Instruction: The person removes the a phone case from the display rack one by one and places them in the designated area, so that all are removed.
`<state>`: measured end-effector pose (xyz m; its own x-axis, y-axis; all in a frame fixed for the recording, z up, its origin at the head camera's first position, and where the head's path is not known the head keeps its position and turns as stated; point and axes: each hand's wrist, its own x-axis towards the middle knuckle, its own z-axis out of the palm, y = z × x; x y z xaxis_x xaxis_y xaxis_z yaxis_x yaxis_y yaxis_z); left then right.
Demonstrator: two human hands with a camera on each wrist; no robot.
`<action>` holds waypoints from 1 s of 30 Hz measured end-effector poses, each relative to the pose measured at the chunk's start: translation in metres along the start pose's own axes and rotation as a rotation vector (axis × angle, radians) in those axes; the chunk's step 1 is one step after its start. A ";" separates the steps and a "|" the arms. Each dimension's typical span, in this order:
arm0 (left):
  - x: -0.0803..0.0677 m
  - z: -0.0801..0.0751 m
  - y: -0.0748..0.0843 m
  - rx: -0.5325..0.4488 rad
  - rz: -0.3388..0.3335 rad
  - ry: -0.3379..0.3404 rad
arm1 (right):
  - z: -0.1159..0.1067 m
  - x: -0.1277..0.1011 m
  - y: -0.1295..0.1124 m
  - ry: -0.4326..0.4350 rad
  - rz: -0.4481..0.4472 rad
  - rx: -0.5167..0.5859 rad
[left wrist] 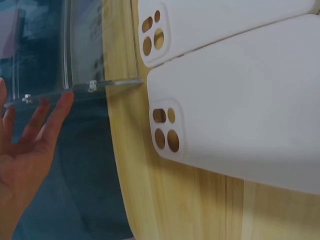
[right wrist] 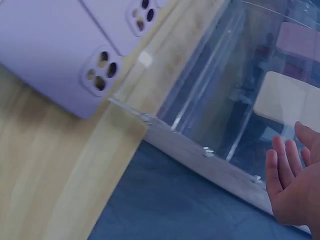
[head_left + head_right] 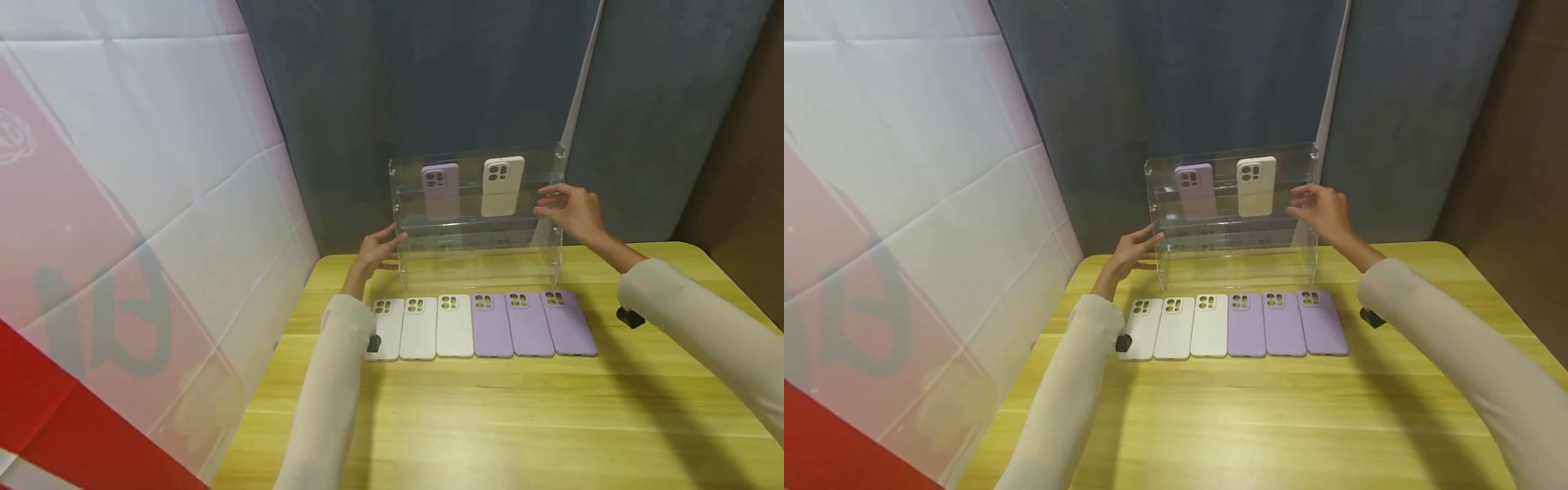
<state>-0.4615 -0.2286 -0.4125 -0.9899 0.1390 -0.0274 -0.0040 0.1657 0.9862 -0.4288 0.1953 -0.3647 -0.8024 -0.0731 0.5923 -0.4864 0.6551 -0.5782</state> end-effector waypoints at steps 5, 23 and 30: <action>0.000 0.007 -0.004 0.056 0.051 0.096 | 0.004 0.015 -0.011 0.001 0.035 -0.014; 0.002 0.029 -0.001 0.184 0.016 0.296 | 0.011 0.048 -0.026 0.058 0.090 0.093; 0.000 0.031 0.002 0.187 -0.003 0.279 | 0.007 0.049 -0.017 0.042 0.093 0.129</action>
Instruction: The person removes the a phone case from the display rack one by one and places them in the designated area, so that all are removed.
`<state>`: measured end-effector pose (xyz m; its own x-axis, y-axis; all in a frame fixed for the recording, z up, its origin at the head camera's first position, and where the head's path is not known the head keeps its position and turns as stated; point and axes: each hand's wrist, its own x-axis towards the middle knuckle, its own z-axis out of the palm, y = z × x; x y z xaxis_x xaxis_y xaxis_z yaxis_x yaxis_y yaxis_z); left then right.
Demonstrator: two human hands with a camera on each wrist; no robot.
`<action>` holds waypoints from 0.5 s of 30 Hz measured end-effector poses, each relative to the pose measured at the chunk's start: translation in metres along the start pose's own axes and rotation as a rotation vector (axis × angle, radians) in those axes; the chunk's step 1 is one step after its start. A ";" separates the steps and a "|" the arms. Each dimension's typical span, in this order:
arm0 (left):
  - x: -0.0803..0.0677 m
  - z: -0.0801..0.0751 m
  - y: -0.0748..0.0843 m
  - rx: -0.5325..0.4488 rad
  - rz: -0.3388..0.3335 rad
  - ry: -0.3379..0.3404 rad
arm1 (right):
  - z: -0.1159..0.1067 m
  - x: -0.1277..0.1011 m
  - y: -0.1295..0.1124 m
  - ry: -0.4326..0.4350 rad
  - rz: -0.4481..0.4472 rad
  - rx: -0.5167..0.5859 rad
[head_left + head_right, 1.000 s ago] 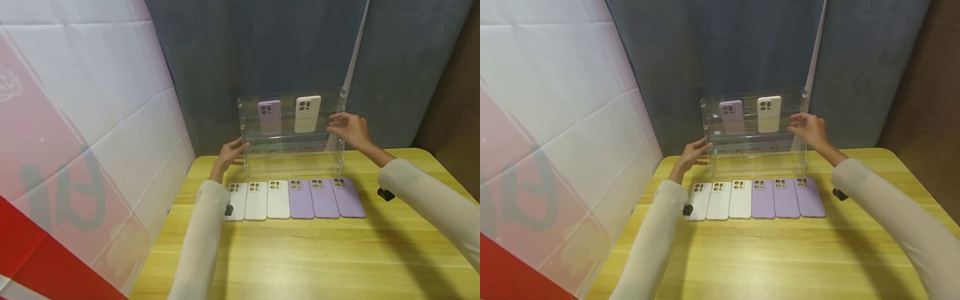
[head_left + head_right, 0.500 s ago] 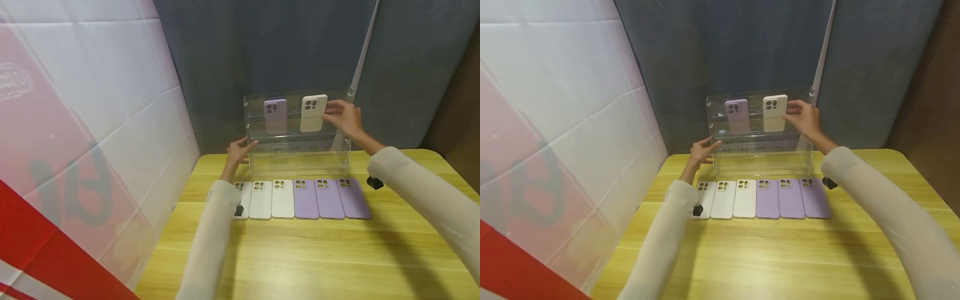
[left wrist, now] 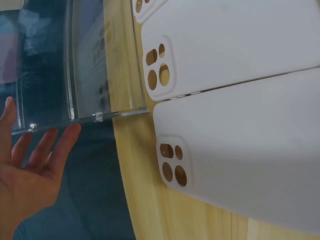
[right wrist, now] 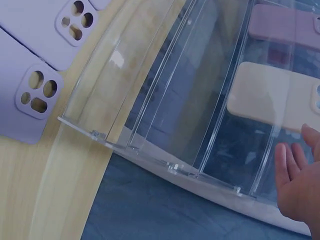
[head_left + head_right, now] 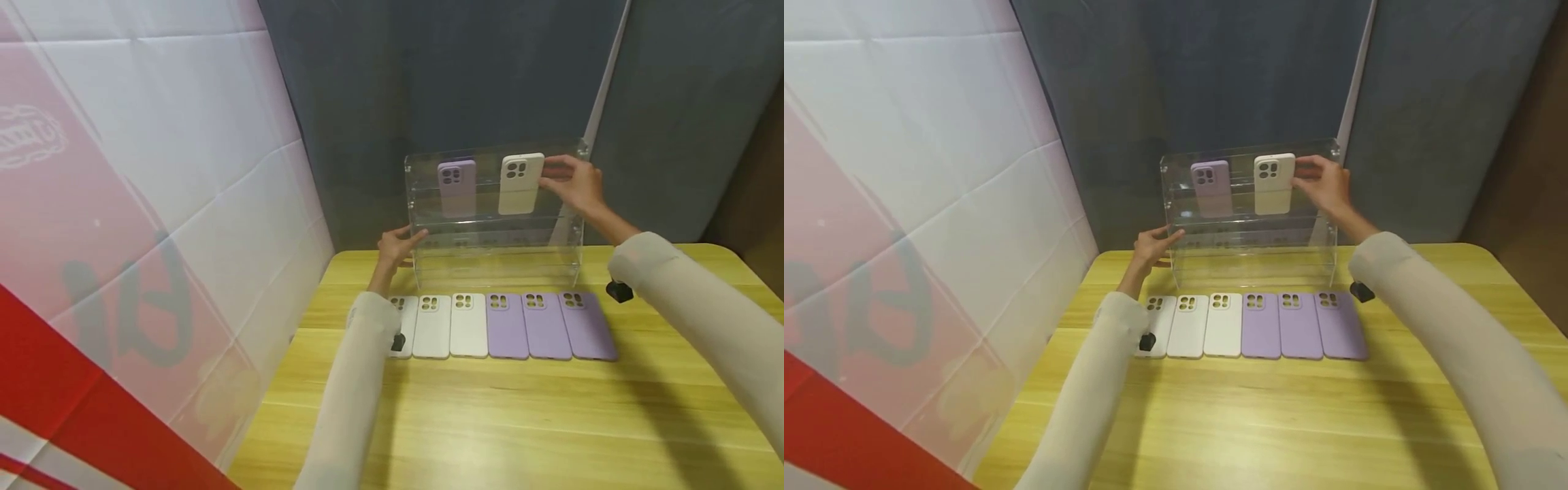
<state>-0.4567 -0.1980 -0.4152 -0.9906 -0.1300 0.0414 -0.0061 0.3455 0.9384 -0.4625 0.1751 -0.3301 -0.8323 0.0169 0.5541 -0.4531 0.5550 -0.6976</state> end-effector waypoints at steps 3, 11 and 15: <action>0.001 0.001 0.000 0.018 -0.016 0.013 | -0.001 -0.001 0.001 -0.028 0.015 -0.002; -0.001 0.007 0.001 0.084 0.012 0.040 | -0.004 -0.004 0.004 -0.042 0.038 0.038; -0.002 0.013 0.002 0.076 0.028 0.031 | -0.007 -0.006 0.004 -0.026 0.036 0.047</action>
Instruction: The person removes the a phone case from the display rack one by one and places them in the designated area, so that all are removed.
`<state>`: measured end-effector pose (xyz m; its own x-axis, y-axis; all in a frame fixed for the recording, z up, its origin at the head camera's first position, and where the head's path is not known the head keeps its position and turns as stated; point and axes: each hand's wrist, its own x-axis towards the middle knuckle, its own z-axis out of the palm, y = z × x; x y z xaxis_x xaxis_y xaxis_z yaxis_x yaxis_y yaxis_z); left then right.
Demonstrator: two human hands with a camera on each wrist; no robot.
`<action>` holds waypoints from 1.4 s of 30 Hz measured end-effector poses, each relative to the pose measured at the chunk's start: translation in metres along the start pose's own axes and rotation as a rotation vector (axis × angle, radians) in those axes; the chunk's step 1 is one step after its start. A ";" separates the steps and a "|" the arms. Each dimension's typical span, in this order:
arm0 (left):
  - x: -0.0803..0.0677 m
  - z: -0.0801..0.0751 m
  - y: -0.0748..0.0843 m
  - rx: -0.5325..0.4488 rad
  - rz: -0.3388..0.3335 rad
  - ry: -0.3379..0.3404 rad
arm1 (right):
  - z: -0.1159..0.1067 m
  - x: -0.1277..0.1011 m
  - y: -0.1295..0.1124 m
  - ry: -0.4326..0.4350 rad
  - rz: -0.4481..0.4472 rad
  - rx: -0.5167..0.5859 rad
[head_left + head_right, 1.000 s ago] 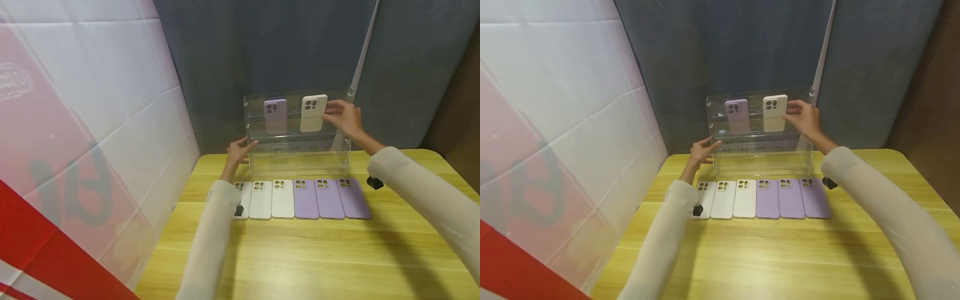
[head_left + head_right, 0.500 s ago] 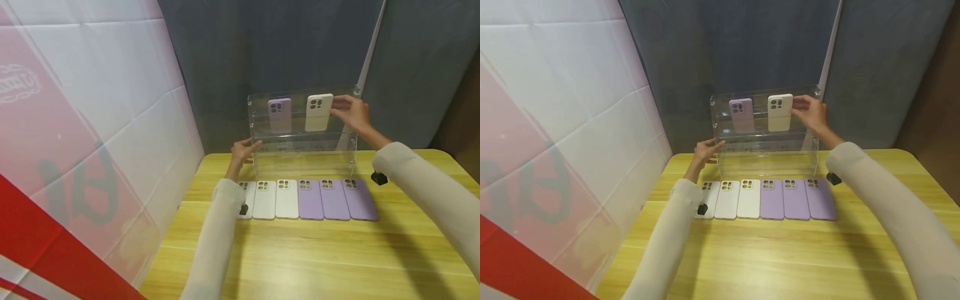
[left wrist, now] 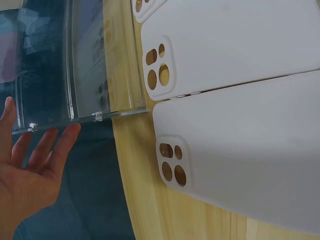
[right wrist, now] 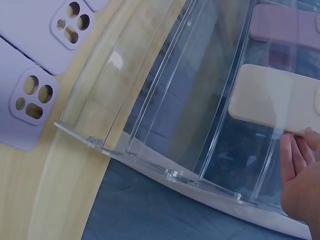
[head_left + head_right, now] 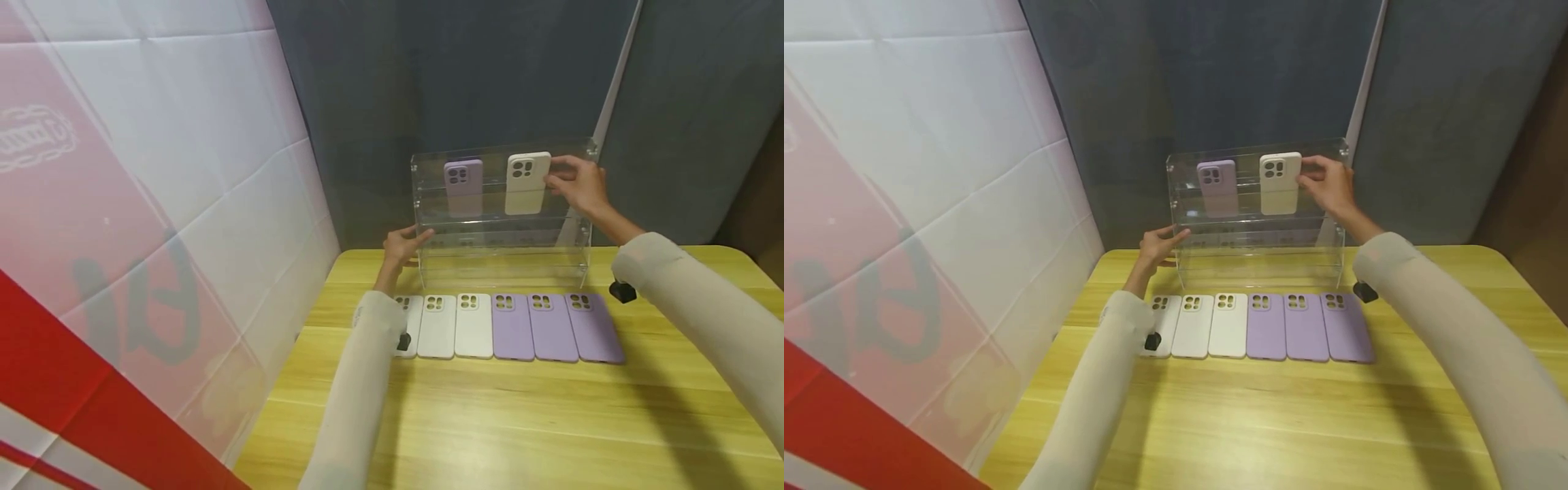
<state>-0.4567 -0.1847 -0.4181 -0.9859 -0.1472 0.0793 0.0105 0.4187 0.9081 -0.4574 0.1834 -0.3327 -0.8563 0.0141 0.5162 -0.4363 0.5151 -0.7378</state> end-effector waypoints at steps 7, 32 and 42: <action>0.003 0.002 0.000 -0.046 0.006 -0.015 | -0.007 0.000 -0.006 0.038 -0.009 -0.004; 0.019 -0.012 -0.008 -0.054 -0.075 -0.045 | -0.061 0.001 -0.040 0.064 -0.059 -0.149; 0.017 -0.015 -0.008 -0.066 -0.060 -0.046 | -0.074 -0.021 -0.034 -0.035 -0.059 -0.199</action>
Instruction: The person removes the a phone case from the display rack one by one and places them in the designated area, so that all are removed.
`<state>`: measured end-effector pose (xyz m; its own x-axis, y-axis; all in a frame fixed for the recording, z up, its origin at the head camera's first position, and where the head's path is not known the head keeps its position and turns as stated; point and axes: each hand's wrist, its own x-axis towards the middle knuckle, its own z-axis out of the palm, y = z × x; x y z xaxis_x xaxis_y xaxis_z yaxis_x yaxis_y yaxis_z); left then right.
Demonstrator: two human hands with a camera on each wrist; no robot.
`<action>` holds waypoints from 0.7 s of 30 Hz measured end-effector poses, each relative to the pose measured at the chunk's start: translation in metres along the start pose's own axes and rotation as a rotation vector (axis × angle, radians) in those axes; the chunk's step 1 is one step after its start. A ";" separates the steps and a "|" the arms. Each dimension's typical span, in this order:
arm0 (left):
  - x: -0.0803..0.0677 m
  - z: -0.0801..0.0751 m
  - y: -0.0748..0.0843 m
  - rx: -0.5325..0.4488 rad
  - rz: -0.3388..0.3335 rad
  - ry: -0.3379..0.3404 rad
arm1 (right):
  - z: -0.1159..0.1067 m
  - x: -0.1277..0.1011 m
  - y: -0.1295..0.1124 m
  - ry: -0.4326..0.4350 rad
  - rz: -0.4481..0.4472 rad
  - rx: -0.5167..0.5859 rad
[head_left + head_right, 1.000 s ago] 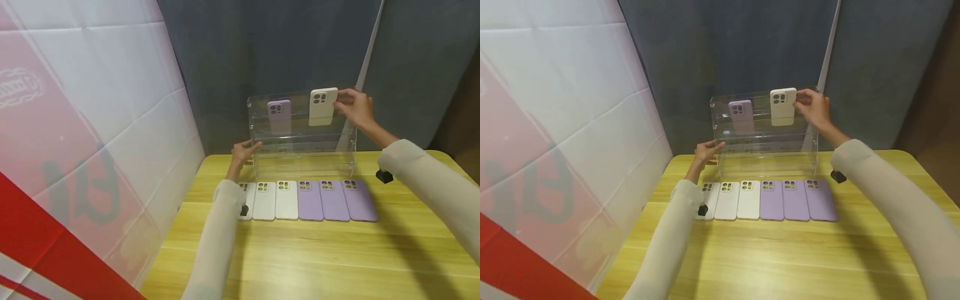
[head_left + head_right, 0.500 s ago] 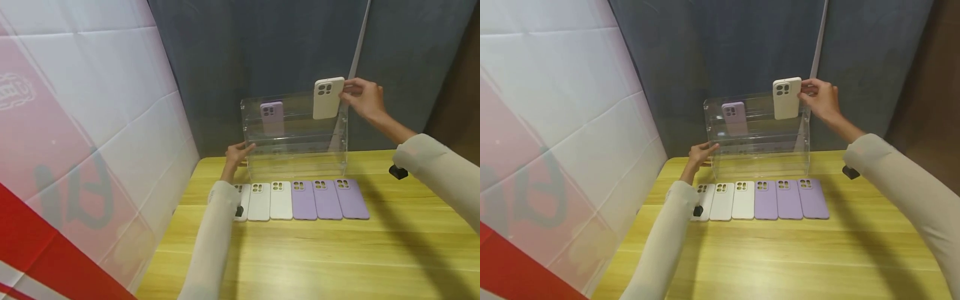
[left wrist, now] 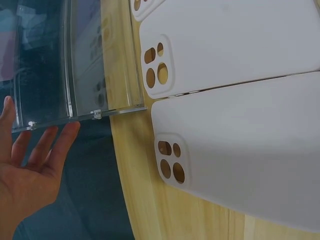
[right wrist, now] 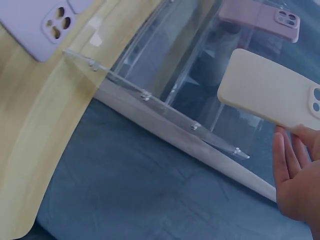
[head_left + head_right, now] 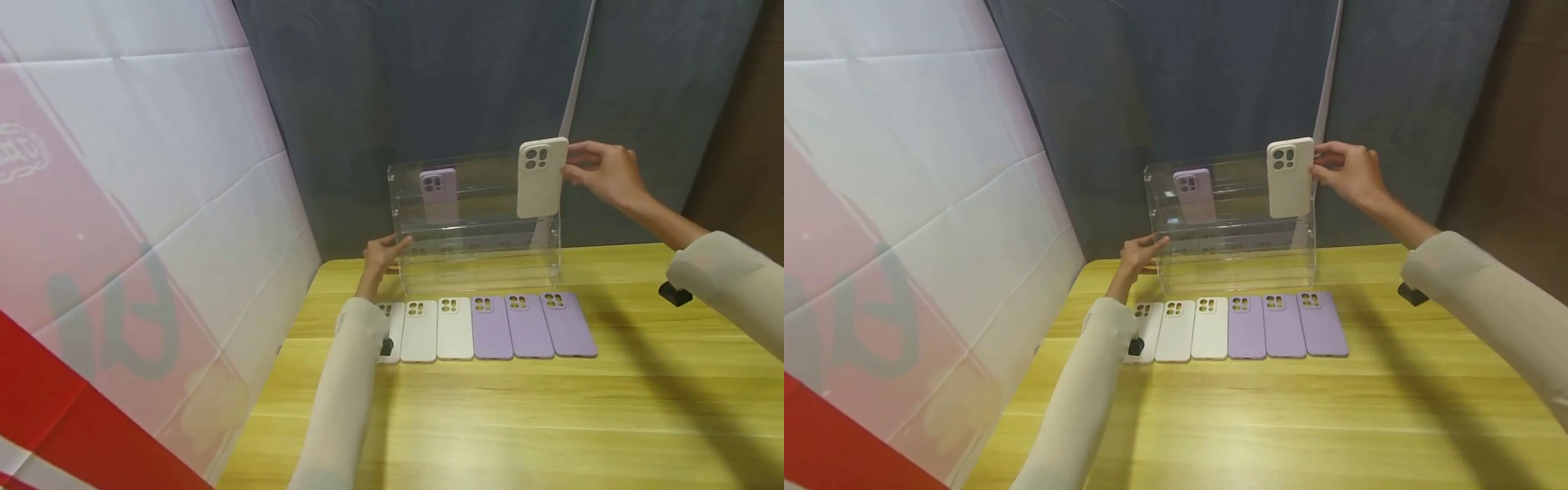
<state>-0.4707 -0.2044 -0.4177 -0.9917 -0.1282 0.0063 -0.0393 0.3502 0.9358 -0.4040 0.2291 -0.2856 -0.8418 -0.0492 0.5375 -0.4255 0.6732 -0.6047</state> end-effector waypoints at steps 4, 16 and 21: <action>0.002 -0.001 -0.001 -0.016 0.002 0.001 | -0.003 -0.012 0.009 -0.026 0.000 -0.002; 0.011 0.001 -0.002 -0.022 -0.032 0.011 | -0.009 -0.053 0.051 -0.081 0.008 -0.061; 0.005 0.000 0.000 -0.030 -0.013 0.009 | -0.010 -0.069 0.068 -0.099 0.030 -0.099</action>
<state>-0.4761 -0.2054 -0.4178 -0.9901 -0.1405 -0.0028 -0.0481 0.3203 0.9461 -0.3715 0.2854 -0.3578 -0.8843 -0.0974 0.4566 -0.3690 0.7449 -0.5558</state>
